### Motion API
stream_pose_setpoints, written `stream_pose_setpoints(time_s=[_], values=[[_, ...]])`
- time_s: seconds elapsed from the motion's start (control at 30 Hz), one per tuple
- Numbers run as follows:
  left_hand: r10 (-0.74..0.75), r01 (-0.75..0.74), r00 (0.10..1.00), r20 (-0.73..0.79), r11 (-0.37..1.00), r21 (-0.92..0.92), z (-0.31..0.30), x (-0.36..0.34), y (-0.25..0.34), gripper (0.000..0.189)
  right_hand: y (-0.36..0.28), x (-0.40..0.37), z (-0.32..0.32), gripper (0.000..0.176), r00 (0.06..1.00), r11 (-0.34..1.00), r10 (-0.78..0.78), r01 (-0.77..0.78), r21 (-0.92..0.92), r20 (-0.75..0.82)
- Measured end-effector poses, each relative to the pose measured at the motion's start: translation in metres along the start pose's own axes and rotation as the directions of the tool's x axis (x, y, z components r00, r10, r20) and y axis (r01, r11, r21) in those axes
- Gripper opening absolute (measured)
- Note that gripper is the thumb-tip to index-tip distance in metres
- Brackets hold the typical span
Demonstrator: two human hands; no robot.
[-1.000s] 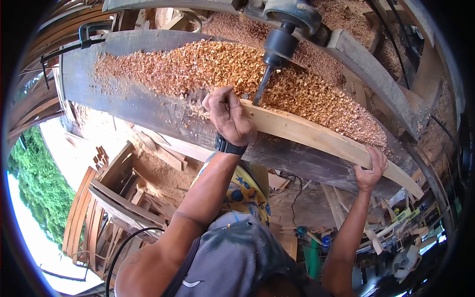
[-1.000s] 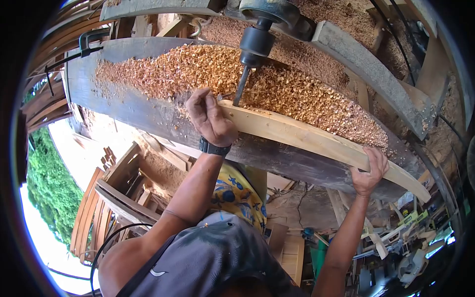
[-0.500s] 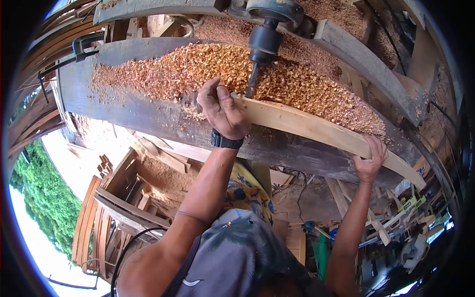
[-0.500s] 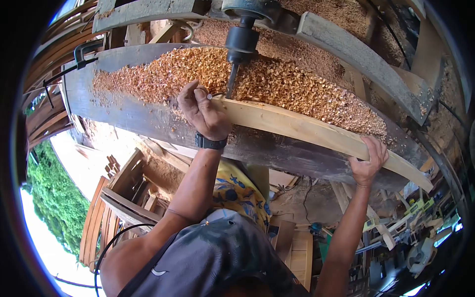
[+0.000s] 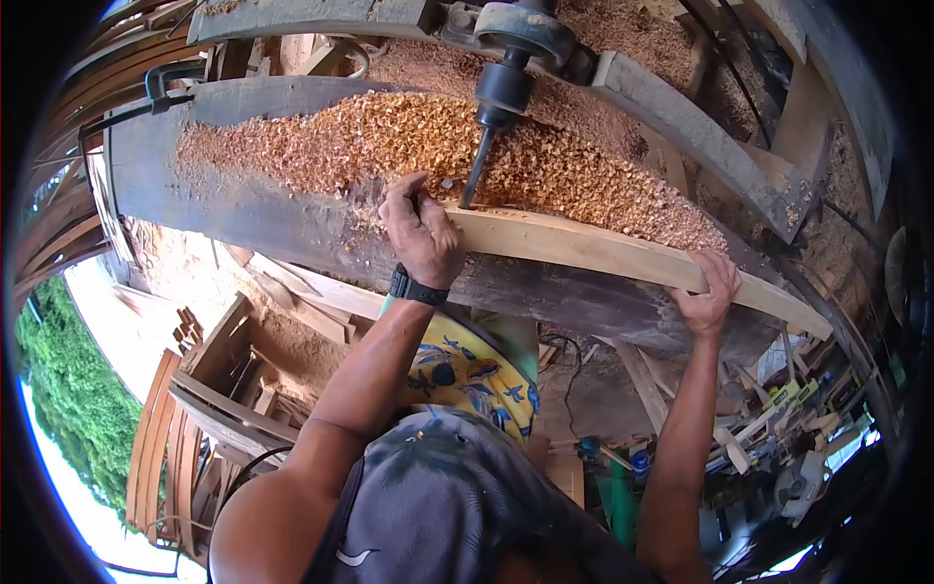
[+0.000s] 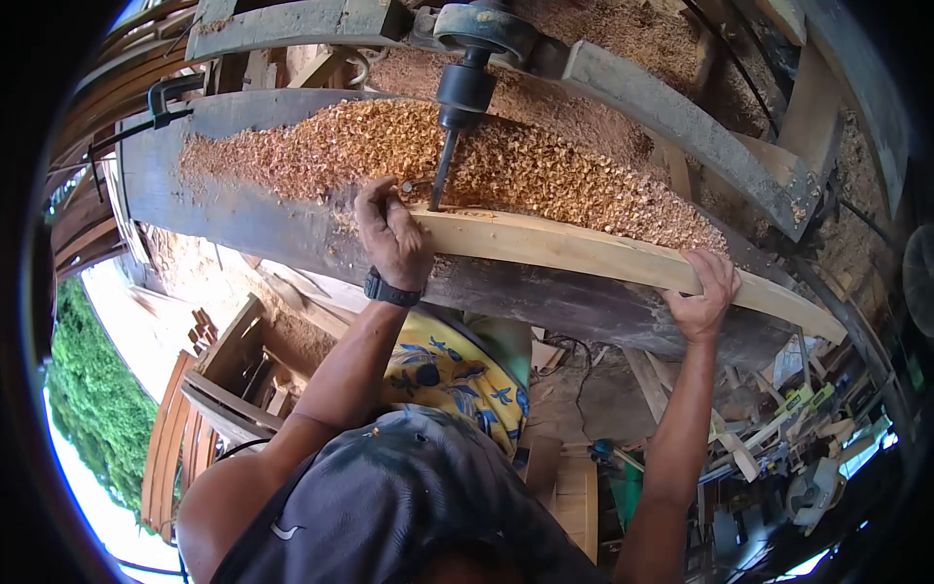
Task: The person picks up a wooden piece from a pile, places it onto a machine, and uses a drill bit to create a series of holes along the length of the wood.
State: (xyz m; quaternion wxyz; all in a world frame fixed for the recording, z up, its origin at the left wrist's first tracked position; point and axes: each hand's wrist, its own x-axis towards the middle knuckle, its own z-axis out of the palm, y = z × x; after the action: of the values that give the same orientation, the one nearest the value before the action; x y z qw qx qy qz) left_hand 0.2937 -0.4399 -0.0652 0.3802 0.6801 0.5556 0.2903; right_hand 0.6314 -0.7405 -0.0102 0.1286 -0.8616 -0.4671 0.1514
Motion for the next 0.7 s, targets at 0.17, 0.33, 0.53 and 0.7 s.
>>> stream_pose_setpoints(time_s=[0.17, 0.33, 0.53, 0.7], values=[[-0.017, 0.017, 0.999, -0.035, 1.000, -0.017, 0.006, 0.007, -0.002, 0.032, 0.000, -0.004, 0.001, 0.067, 1.000, 1.000, -0.006, 0.007, -0.016, 0.004], [-0.051, 0.040, 0.991, -0.127, 0.995, -0.091, 0.023, 0.026, 0.001, 0.032, -0.007, -0.022, 0.013, 0.066, 0.996, 0.997, 0.080, -0.080, -0.002, -0.034], [-0.079, 0.068, 0.982, -0.172, 0.996, -0.066, 0.010, 0.009, 0.002, 0.030, -0.005, -0.009, 0.006, 0.066, 1.000, 1.000, 0.000, 0.000, -0.019, -0.013], [-0.080, 0.080, 0.975, -0.207, 0.997, -0.008, 0.007, 0.017, -0.002, 0.029, -0.010, 0.003, 0.006, 0.063, 0.999, 1.000, -0.021, 0.021, 0.007, -0.032]])
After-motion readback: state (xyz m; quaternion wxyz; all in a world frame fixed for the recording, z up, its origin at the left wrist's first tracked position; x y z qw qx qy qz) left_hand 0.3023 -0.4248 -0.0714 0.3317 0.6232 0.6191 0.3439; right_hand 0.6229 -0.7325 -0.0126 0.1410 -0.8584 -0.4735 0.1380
